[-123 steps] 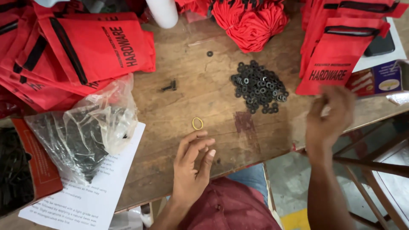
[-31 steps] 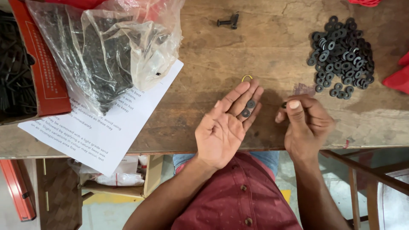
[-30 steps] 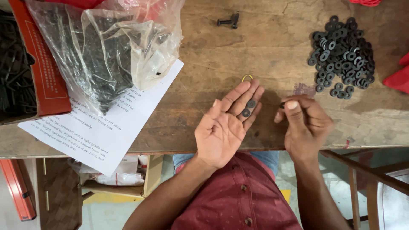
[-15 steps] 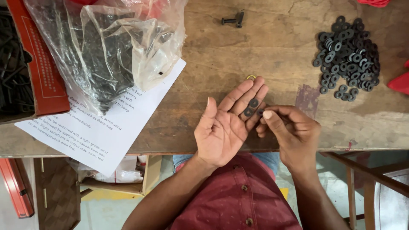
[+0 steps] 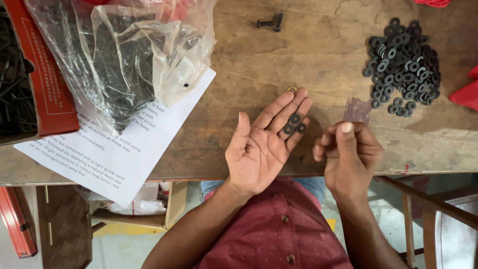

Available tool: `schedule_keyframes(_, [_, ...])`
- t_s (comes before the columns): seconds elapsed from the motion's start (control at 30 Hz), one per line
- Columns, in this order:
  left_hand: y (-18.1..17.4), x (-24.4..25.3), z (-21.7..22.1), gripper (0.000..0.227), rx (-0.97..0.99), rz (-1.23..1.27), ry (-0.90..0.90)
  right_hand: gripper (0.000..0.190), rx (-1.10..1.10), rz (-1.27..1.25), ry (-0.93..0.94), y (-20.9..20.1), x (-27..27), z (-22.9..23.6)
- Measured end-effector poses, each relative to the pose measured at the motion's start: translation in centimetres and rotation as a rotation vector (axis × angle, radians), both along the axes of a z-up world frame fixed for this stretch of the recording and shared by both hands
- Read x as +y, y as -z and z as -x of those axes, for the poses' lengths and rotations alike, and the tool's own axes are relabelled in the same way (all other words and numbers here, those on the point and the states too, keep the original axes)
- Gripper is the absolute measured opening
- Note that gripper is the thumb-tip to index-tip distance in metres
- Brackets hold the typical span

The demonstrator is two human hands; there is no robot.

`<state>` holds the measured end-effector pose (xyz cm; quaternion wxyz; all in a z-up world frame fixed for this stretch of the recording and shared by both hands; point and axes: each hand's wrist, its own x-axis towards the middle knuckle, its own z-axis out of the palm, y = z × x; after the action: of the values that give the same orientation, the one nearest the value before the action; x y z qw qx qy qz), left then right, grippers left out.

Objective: Counting and sorting washers and bolts into labeled red hardware bags.

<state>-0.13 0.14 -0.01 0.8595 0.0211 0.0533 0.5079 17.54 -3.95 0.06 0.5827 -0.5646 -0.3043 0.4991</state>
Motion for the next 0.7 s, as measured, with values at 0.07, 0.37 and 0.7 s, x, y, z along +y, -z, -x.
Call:
schedule_keyframes(0.07, [0.1, 0.0, -0.1, 0.078, -0.001, -0.002, -0.001, 0.019, 0.110, -0.025, 0.062, 0.5, -0.5, -0.5])
schedule_keyframes(0.37, [0.2, -0.2, -0.3, 0.078, -0.024, 0.001, -0.011, 0.029, 0.270, -0.151, 0.039, 1.1, -1.8, -2.0])
schedule_keyframes(0.7, [0.1, 0.0, -0.7, 0.079, -0.009, -0.005, -0.006, 0.015, -1.054, -0.040, 0.068, -4.3, 3.7, -4.1])
